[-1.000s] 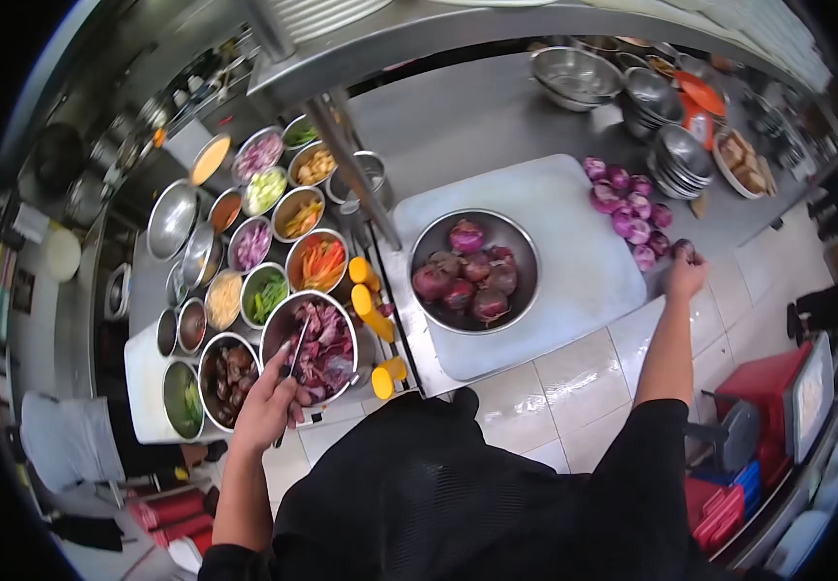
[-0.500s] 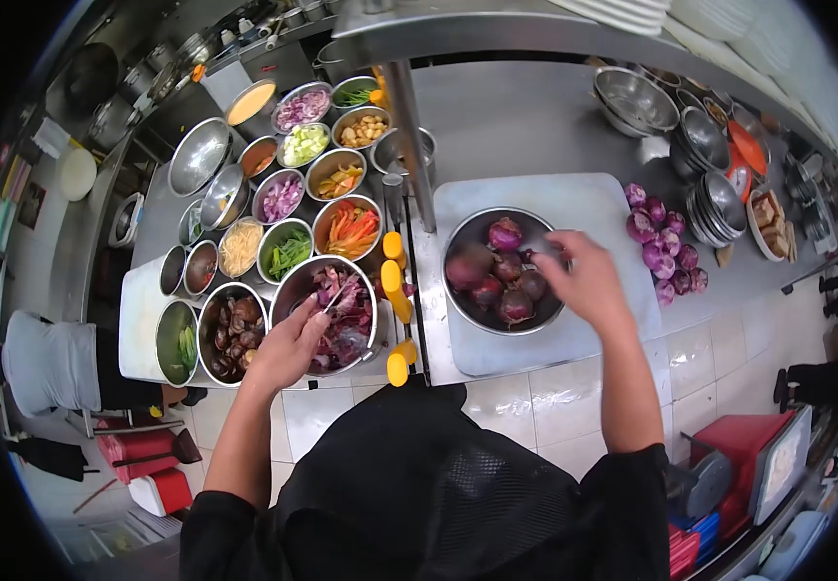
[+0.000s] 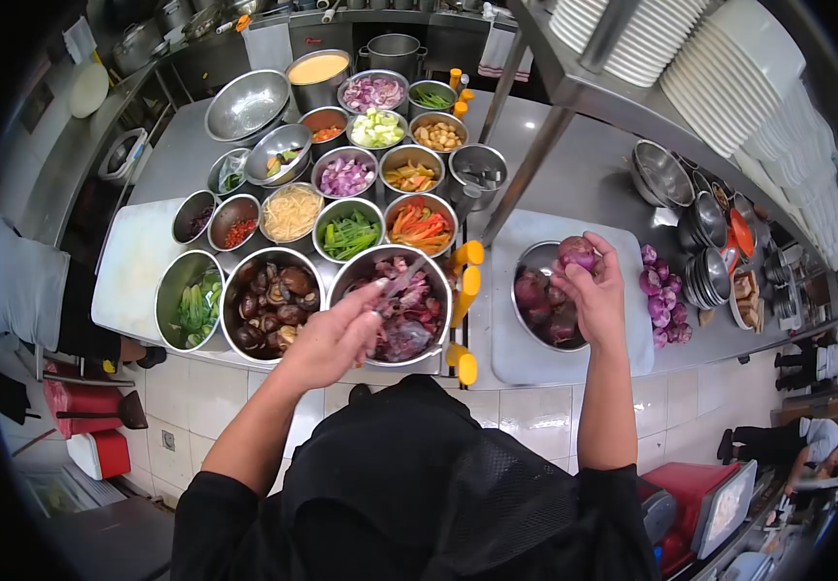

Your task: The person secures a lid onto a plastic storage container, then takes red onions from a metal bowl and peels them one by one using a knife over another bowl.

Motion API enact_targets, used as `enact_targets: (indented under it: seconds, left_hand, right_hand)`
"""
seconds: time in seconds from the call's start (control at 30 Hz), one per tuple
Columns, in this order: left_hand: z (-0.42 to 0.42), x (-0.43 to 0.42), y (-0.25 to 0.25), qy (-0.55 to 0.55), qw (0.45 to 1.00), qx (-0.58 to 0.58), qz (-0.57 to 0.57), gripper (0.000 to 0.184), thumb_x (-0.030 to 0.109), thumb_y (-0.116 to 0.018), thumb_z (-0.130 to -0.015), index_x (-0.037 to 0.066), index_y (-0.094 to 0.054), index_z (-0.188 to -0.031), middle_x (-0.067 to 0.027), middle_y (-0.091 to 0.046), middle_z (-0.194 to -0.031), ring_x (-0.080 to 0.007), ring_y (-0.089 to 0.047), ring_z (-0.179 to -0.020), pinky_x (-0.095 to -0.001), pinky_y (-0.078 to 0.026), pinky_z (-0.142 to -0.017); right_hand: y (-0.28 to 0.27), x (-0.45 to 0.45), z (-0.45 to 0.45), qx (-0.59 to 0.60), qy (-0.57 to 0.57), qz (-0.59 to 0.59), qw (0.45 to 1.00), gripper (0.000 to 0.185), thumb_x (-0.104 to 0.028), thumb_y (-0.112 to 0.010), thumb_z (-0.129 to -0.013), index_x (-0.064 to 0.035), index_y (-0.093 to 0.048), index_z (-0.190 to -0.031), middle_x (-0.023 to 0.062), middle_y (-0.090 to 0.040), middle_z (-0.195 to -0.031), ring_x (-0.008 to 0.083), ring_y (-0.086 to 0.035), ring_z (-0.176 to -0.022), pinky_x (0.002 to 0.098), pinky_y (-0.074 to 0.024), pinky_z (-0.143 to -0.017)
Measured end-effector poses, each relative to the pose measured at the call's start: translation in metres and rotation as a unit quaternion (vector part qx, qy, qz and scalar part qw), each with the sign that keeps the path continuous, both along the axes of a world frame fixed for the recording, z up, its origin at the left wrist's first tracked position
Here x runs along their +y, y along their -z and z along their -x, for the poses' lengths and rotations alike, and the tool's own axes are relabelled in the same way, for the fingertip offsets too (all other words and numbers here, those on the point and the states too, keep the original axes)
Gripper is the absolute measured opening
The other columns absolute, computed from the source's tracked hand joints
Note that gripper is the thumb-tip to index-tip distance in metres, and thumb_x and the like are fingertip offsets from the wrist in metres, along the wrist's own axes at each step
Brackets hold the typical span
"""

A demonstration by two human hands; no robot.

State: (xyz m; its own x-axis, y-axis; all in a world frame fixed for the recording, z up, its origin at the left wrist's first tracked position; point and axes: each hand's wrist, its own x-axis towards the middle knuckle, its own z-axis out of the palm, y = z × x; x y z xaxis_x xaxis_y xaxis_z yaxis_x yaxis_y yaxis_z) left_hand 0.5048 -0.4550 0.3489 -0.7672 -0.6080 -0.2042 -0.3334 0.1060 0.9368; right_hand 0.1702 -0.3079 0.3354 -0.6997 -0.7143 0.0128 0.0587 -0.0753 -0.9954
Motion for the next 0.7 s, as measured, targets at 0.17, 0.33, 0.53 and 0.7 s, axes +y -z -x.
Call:
enact_targets:
  seconds: [0.17, 0.33, 0.53, 0.7]
  left_hand:
    - [-0.007, -0.006, -0.004, 0.080, 0.980, 0.060, 0.173, 0.045, 0.022, -0.049, -0.100, 0.003, -0.045, -0.141, -0.0097, -0.064, -0.078, -0.0193, -0.064, -0.068, -0.0325, -0.051, -0.067]
    - [-0.021, -0.022, 0.001, 0.108, 0.975, 0.082, 0.178, 0.044, 0.020, -0.049, -0.100, 0.001, -0.046, -0.139, -0.0178, -0.067, -0.084, -0.0321, -0.068, -0.077, -0.0383, -0.052, -0.072]
    - [-0.042, -0.033, 0.006, 0.120, 0.971, 0.093, 0.185, 0.040, 0.020, -0.052, -0.099, 0.000, -0.052, -0.134, -0.0216, -0.068, -0.091, -0.0352, -0.069, -0.080, -0.0392, -0.053, -0.074]
    - [-0.041, -0.036, 0.017, 0.103, 0.970, 0.118, 0.186, 0.040, 0.021, -0.054, -0.098, 0.001, -0.054, -0.133, -0.0226, -0.068, -0.096, -0.0380, -0.068, -0.084, -0.0397, -0.053, -0.076]
  right_hand:
    - [-0.017, -0.021, -0.098, -0.047, -0.140, 0.034, 0.988, 0.061, -0.001, -0.072, -0.082, -0.0020, -0.044, -0.135, 0.0099, -0.056, -0.122, 0.0198, -0.060, -0.108, 0.0334, -0.0508, -0.094]
    - [-0.010, -0.039, -0.171, -0.055, -0.135, -0.007, 0.989, 0.061, -0.001, -0.075, -0.083, 0.0016, -0.043, -0.134, 0.0107, -0.056, -0.121, 0.0175, -0.059, -0.110, 0.0320, -0.0506, -0.094]
    - [-0.005, -0.046, -0.201, -0.068, -0.122, -0.013, 0.990, 0.054, -0.001, -0.074, -0.083, 0.0015, -0.045, -0.129, 0.0109, -0.058, -0.117, 0.0165, -0.060, -0.107, 0.0315, -0.0525, -0.092]
    - [0.002, -0.056, -0.213, -0.031, -0.121, -0.005, 0.992, 0.050, 0.000, -0.074, -0.082, 0.0000, -0.044, -0.122, 0.0120, -0.059, -0.116, 0.0158, -0.061, -0.105, 0.0307, -0.0540, -0.089]
